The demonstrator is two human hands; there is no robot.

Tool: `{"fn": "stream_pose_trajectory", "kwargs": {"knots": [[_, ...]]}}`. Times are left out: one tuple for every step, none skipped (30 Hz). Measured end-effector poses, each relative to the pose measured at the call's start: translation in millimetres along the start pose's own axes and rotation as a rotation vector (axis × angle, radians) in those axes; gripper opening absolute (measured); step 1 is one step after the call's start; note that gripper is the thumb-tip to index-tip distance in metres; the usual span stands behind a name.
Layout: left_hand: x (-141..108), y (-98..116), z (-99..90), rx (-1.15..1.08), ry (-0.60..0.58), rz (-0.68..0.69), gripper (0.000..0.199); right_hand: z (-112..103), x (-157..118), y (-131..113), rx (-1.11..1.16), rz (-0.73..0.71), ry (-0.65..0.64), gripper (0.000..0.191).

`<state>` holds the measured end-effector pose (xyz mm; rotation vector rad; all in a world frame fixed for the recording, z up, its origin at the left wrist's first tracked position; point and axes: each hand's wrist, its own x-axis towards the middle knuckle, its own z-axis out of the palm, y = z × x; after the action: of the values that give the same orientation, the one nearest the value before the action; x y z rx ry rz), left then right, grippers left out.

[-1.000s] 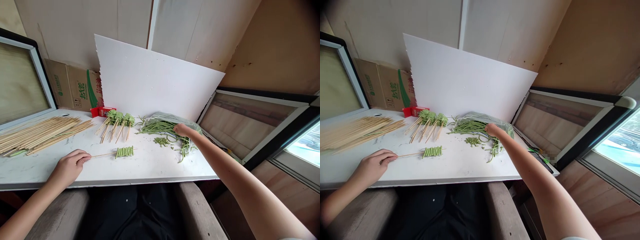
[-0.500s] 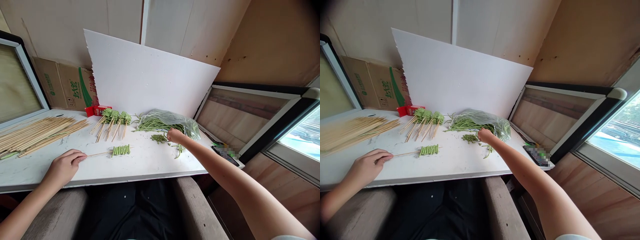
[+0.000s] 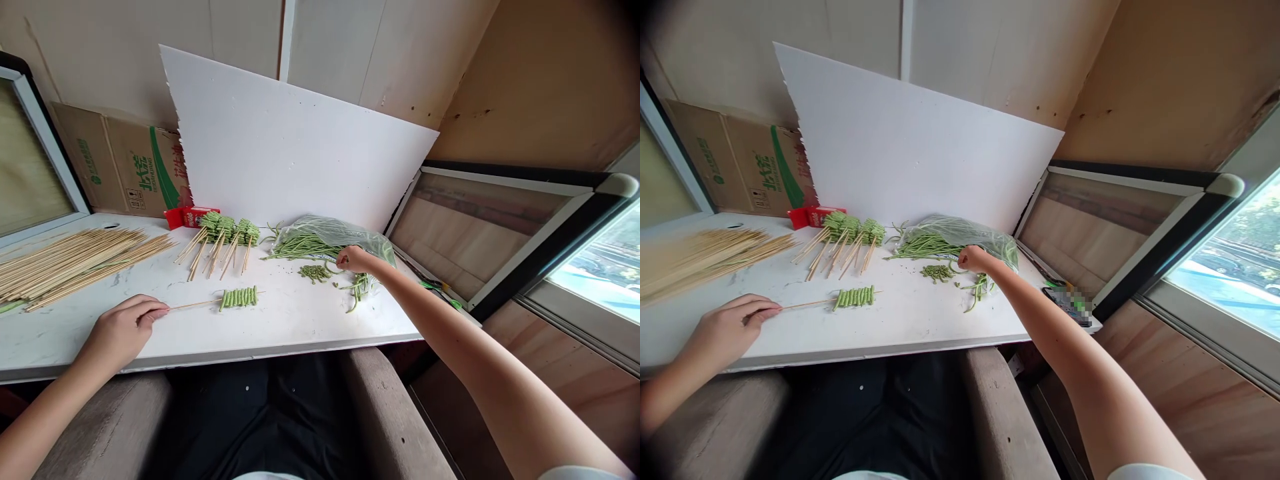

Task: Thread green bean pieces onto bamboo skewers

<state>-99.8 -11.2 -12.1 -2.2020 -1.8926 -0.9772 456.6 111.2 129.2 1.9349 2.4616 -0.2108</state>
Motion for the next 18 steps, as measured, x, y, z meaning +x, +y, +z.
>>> {"fn": "stream_pose_trajectory", "kwargs": {"knots": [[0.3, 0.5, -0.4, 0.002, -0.001, -0.006, 0.032, -0.9, -2.2, 1.7, 0.051, -0.002, 0.0, 0.02], [0.6, 0.9, -0.8, 0.003, -0.003, -0.009, 0.031, -0.4, -3.9, 2.8, 0.103, 0.006, 0.009, 0.02], [0.8, 1.2, -1.0, 0.003, -0.004, -0.008, 0.031, 1.3, -5.1, 3.3, 0.151, 0.016, 0.022, 0.019], [1.0, 1.4, -1.2, 0.002, -0.006, -0.006, 0.031, 3.9, -5.6, 3.3, 0.187, 0.025, 0.039, 0.018], [1.1, 1.6, -1.4, 0.003, -0.005, -0.003, 0.03, 6.9, -5.5, 2.8, 0.206, 0.032, 0.06, 0.018], [1.1, 1.7, -1.6, 0.003, -0.005, 0.0, 0.03, 10.0, -4.9, 2.0, 0.216, 0.038, 0.083, 0.017], [1.1, 1.8, -1.8, 0.005, -0.004, 0.003, 0.031, 12.9, -3.7, 0.8, 0.219, 0.041, 0.104, 0.017], [1.0, 1.9, -2.0, 0.009, -0.006, 0.004, 0.032, 15.6, -2.3, -0.5, 0.216, 0.041, 0.122, 0.017], [0.8, 1.9, -2.2, 0.014, -0.012, 0.006, 0.034, 17.8, -0.7, -2.0, 0.208, 0.037, 0.136, 0.017], [0.6, 1.8, -2.4, 0.021, -0.018, 0.006, 0.035, 19.6, 0.8, -3.5, 0.196, 0.031, 0.143, 0.017], [0.4, 1.5, -2.5, 0.029, -0.023, 0.004, 0.036, 21.0, 2.2, -5.0, 0.178, 0.02, 0.142, 0.017], [0.2, 1.1, -2.6, 0.036, -0.027, 0.0, 0.037, 22.1, 3.2, -6.5, 0.145, 0.007, 0.135, 0.018], [0.0, 0.6, -2.5, 0.042, -0.028, -0.006, 0.037, 22.8, 3.9, -7.8, 0.102, -0.005, 0.124, 0.018], [-0.2, 0.0, -2.3, 0.045, -0.029, -0.01, 0.037, 23.2, 4.1, -8.9, 0.056, -0.013, 0.112, 0.019], [-0.3, -0.7, -2.0, 0.046, -0.029, -0.013, 0.037, 23.2, 3.9, -9.8, 0.013, -0.015, 0.101, 0.021], [-0.3, -1.3, -1.6, 0.046, -0.03, -0.016, 0.036, 22.9, 3.3, -10.5, -0.023, -0.012, 0.093, 0.022], [-0.3, -1.9, -1.2, 0.046, -0.032, -0.02, 0.036, 22.2, 2.3, -11.0, -0.05, -0.006, 0.087, 0.022], [-0.3, -2.3, -0.9, 0.047, -0.035, -0.024, 0.036, 21.3, 1.0, -11.2, -0.067, 0.002, 0.083, 0.022]]}}
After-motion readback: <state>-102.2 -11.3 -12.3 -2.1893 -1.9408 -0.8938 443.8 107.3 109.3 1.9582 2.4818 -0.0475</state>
